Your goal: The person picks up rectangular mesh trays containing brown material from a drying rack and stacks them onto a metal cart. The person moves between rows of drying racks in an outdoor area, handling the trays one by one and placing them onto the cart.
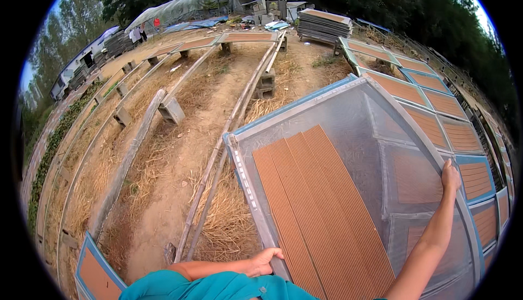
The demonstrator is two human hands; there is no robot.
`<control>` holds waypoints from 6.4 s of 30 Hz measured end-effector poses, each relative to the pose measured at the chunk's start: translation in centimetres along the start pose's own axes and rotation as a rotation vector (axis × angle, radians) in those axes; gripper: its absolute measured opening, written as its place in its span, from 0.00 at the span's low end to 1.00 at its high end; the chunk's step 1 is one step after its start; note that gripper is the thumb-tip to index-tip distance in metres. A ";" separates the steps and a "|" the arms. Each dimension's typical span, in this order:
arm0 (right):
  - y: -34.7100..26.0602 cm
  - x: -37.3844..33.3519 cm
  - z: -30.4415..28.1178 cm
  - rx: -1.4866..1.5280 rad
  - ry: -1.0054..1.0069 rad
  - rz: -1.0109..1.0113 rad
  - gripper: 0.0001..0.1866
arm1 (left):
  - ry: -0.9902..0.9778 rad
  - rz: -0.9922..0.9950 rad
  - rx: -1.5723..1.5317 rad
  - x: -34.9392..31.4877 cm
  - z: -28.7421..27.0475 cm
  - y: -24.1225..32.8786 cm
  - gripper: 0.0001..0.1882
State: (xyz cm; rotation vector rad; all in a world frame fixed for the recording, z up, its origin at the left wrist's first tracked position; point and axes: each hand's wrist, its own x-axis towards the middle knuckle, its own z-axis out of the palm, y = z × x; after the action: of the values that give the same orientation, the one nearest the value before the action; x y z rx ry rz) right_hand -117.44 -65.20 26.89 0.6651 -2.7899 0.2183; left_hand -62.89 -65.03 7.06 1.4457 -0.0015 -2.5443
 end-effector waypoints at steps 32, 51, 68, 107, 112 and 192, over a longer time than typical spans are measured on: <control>-72.3 74.8 25.2 -0.003 -0.041 -0.041 0.38 | -0.519 0.197 -0.247 31.9 40.7 90.5 0.31; -112.5 113.5 41.5 -0.016 -0.001 -0.008 0.36 | -0.128 0.352 0.368 53.6 62.2 143.4 0.32; -146.8 155.7 56.2 0.004 -0.064 -0.020 0.34 | -0.061 0.387 0.386 72.1 88.5 188.2 0.34; -236.0 245.0 90.8 0.136 -0.120 -0.185 0.33 | 0.031 0.478 0.222 112.5 138.7 287.1 0.29; -246.0 256.1 92.9 0.118 -0.103 -0.228 0.33 | 0.012 0.456 0.130 120.4 144.1 298.3 0.29; -242.9 282.2 117.1 -0.239 -0.203 -0.384 0.16 | 0.092 0.395 0.490 147.6 179.9 337.4 0.46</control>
State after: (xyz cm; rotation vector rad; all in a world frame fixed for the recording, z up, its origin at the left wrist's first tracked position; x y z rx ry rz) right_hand -273.97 -422.63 17.06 1.1914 -2.7355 -0.2675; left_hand -226.18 -440.99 10.77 1.5261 -0.8583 -2.2328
